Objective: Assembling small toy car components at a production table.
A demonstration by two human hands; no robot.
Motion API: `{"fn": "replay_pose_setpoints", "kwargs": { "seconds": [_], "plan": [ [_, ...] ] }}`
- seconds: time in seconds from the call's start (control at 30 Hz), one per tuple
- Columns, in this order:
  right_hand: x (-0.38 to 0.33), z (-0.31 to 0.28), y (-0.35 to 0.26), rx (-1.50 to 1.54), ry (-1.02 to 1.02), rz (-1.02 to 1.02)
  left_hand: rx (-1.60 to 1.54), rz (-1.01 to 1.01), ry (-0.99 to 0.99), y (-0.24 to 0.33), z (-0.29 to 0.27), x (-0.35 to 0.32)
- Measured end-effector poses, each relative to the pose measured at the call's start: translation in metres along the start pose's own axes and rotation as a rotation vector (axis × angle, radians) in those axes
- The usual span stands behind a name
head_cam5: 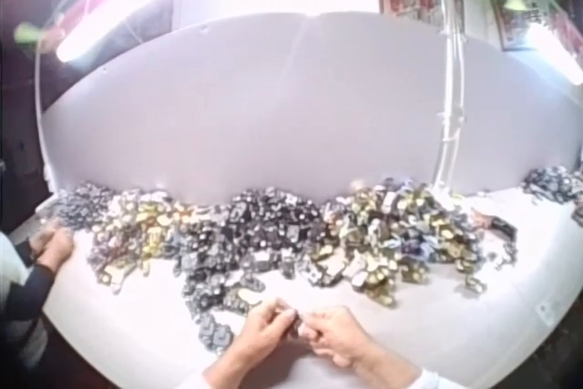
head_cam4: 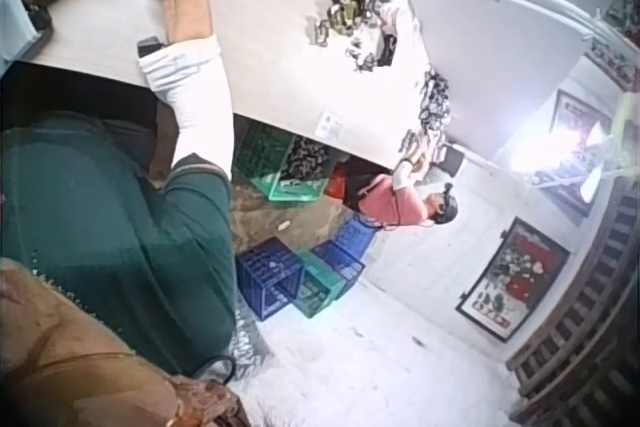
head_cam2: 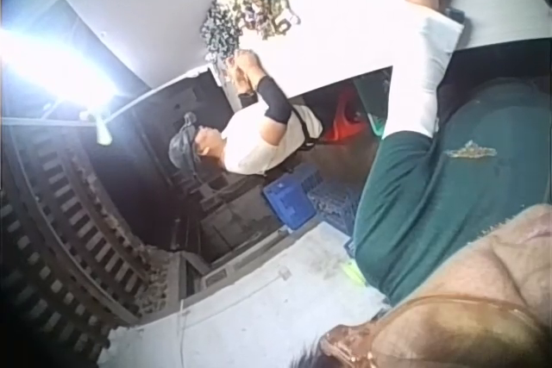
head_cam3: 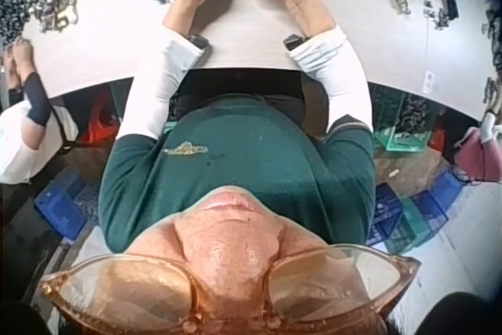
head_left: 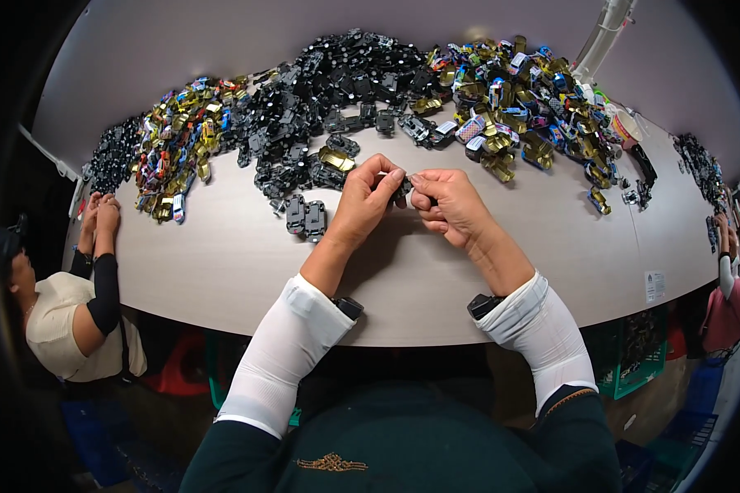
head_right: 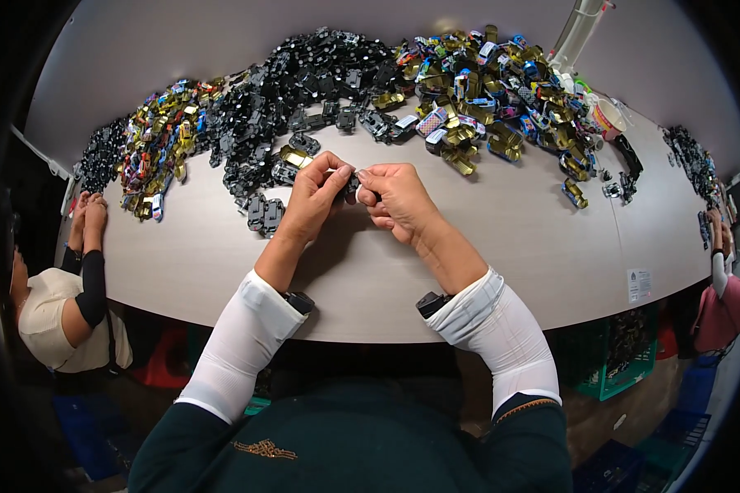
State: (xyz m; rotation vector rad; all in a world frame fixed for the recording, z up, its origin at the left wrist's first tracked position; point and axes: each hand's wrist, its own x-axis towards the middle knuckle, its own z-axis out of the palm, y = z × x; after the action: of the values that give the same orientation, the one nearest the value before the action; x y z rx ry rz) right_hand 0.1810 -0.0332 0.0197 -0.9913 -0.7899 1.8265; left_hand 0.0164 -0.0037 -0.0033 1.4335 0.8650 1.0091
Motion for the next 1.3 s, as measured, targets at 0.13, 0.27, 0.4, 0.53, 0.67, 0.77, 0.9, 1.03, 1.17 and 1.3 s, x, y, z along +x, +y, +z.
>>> {"fn": "replay_pose_setpoints", "kwargs": {
  "seconds": [0.13, 0.27, 0.4, 0.53, 0.67, 0.77, 0.9, 1.03, 1.17, 1.3],
  "plan": [
    [0.000, 0.001, 0.002, 0.070, 0.008, 0.010, -0.058, 0.020, 0.022, -0.004, 0.001, 0.001],
    [0.001, 0.000, 0.004, 0.034, 0.023, -0.028, -0.016, 0.030, 0.013, -0.004, 0.001, 0.002],
    [0.003, 0.006, 0.012, -0.092, 0.083, -0.060, 0.089, 0.128, 0.019, -0.016, -0.003, 0.004],
    [0.006, 0.004, 0.015, -0.274, 0.106, -0.117, 0.093, 0.077, 0.035, -0.014, 0.000, 0.003],
    [0.005, -0.009, 0.001, -0.035, -0.041, -0.024, -0.062, -0.113, 0.000, 0.001, -0.002, 0.002],
    [0.003, 0.000, 0.002, -0.155, 0.023, -0.030, -0.044, -0.020, 0.044, -0.006, -0.002, 0.001],
    [0.019, -0.004, 0.024, -0.711, 0.173, -0.456, 0.049, 0.150, 0.055, -0.011, 0.004, 0.002],
    [0.028, -0.016, 0.031, -0.878, 0.221, -0.448, 0.128, 0.118, 0.023, -0.021, 0.003, 0.006],
    [0.027, -0.013, 0.030, -0.812, 0.375, -0.666, 0.172, 0.110, 0.019, -0.018, -0.003, 0.005],
    [0.019, -0.005, 0.030, -0.709, 0.154, -0.524, -0.072, 0.031, 0.151, -0.006, -0.006, 0.008]
  ]
}}
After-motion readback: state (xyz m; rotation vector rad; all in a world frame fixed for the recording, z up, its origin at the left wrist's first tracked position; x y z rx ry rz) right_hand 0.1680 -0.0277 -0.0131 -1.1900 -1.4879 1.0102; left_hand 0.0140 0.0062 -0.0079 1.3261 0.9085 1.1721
